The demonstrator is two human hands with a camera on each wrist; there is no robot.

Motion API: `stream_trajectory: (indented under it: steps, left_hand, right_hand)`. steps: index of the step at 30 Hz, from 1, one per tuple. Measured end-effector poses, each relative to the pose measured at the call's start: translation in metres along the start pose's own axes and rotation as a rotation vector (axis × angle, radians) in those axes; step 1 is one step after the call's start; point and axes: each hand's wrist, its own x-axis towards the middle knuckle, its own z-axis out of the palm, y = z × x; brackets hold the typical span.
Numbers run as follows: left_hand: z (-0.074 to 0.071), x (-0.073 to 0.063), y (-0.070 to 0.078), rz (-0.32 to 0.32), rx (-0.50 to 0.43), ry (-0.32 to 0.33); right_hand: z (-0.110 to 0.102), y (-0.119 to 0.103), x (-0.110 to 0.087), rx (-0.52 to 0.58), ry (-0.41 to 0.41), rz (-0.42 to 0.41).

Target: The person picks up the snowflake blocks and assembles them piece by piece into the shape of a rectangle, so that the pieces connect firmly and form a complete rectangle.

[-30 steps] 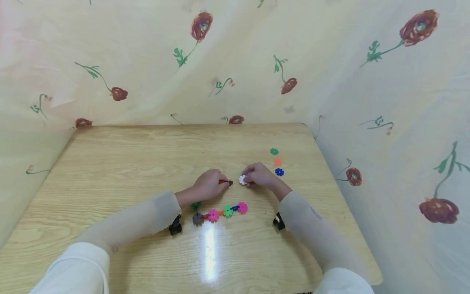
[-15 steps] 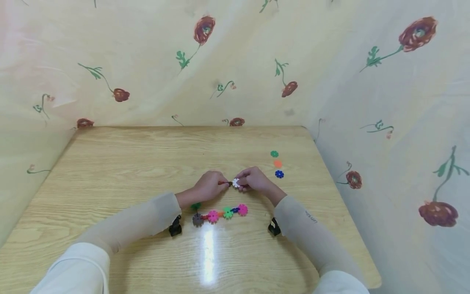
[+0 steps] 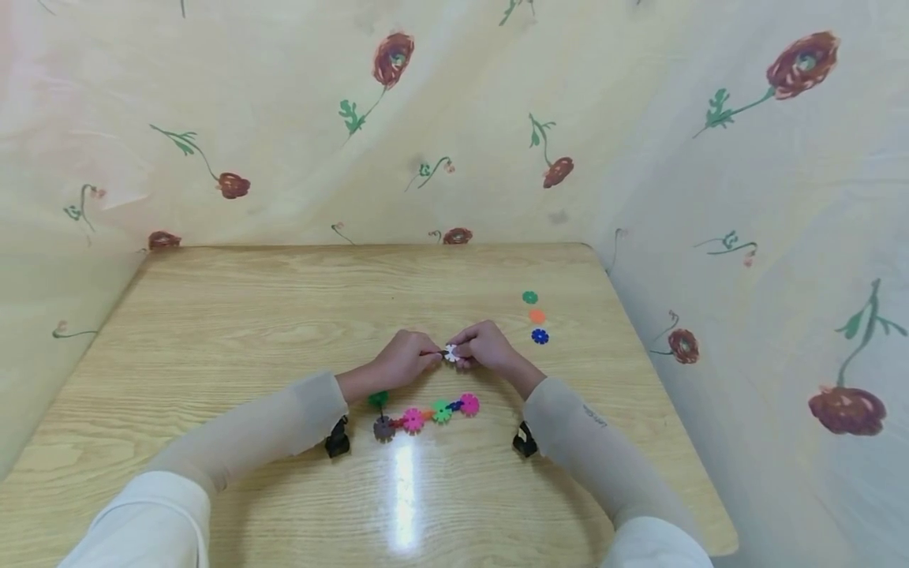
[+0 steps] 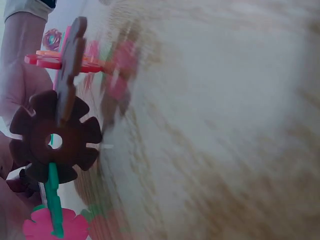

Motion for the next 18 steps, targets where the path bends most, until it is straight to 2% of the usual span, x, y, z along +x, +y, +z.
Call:
stream_trajectory:
  steps: [5,11,14,18]
  left_hand:
    - [0.000,0.001,0.001,-0.030,-0.004,0.004]
    - [-0.003,0.003,0.000,-0.094,0.014,-0.013]
    - [-0.007,0.002,-0.004,-0.161,0.016,0.004]
    - [-0.015,-0.002,-0.010,-0.258,0.010,0.009]
  right_hand:
    - [0.001,0.001,0.002,0.006,0.015,-0.010]
    - [-0.001,-0.005,0.003,-0.067,-0.032,-0.033]
    - [-0.012,-0.005,0.006,-0.179,0.009,-0.067]
    - [-0.047,0.002,0.001,-0.493,0.188,-0.118]
